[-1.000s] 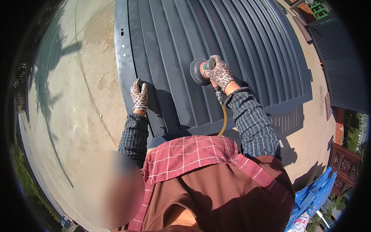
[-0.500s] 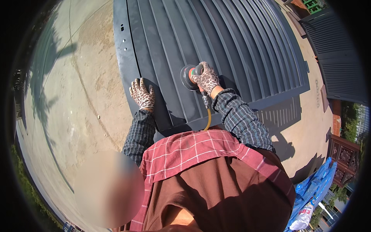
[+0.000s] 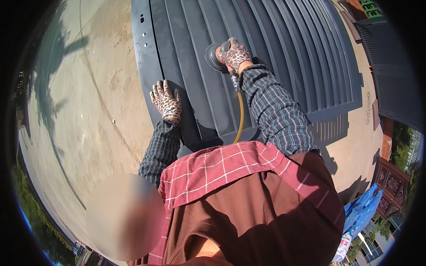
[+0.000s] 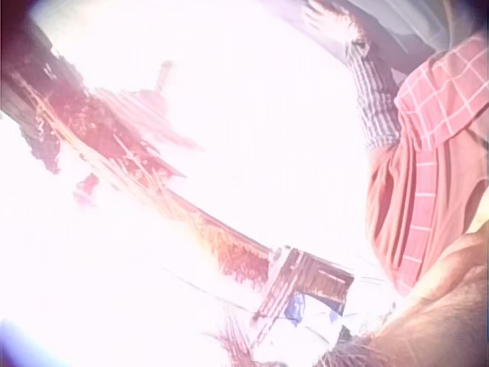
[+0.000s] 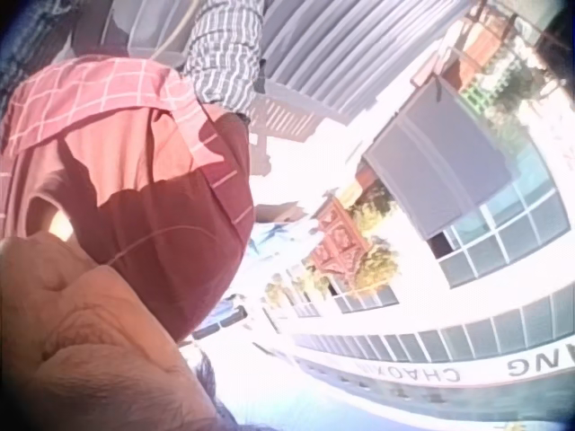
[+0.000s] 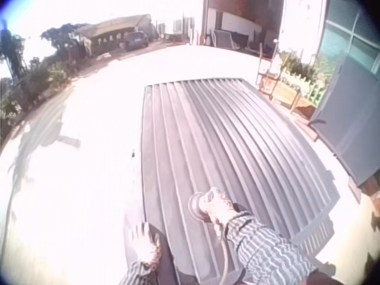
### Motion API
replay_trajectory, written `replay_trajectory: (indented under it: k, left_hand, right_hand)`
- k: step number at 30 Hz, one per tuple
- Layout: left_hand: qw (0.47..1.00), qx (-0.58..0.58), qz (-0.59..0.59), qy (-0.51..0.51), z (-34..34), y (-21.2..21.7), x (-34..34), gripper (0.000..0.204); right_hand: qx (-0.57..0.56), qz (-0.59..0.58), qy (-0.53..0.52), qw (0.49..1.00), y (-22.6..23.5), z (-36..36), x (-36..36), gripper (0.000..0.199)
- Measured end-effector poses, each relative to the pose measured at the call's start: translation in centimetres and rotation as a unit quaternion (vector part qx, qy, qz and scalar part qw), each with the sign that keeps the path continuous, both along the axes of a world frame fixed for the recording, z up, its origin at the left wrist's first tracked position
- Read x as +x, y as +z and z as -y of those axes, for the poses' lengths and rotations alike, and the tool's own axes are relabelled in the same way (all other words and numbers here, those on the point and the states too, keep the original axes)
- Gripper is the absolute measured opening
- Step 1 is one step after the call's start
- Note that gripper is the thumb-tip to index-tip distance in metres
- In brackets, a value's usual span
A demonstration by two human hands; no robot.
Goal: The person uses an orbital sander to smooth the surface of a large, dark gray, ribbed metal panel. They move the sander systematically across the panel's surface, using their other hand to stabilize the panel.
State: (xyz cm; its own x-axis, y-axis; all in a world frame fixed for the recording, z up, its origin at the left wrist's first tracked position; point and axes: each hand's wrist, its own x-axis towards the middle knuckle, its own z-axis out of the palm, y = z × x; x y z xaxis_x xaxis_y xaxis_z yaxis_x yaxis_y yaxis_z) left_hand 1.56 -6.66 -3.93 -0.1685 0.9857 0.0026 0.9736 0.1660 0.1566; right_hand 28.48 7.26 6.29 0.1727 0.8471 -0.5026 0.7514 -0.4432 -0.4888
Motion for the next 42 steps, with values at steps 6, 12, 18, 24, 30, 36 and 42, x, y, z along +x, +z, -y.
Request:
replay_trajectory:
  k: [6,12,18,24,30,36,42]
  left_hand:
    - [1.0,0.014,-0.004,-0.002,0.1,-0.2,-0.3,0.062]
    - [1.0,0.027,0.012,-0.001,-0.2,-1.1,-0.5,0.061]
    - [0.999,-0.003,0.042,0.015,-1.2,-2.0,-1.2,0.063]
    - [0.725,0.035,0.685,0.059,-4.6,-1.6,-1.3,0.048]
    - [0.596,-0.024,0.803,0.018,-0.7,6.4,6.7,0.07]
    - [0.383,-0.037,0.922,0.034,-0.3,8.3,2.6,0.062]
    - [0.405,0.08,0.909,0.057,0.0,8.9,0.3,0.064]
  right_hand:
    - [0.019,-0.006,-0.001,1.0,2.2,-2.8,-1.3,0.07]
    - [-0.022,0.017,0.011,1.0,1.1,1.7,-0.8,0.075]
    - [-0.029,0.007,0.015,0.999,-0.9,7.6,0.1,0.077]
    - [0.023,-0.025,0.016,0.999,-1.6,6.6,-0.7,0.083]
    - [0.202,-0.045,0.151,0.967,6.2,6.9,-7.4,0.088]
    - [0.421,-0.141,0.267,0.855,4.5,10.5,-9.9,0.085]
    - [0.447,-0.265,0.354,0.778,0.8,15.2,-11.3,0.081]
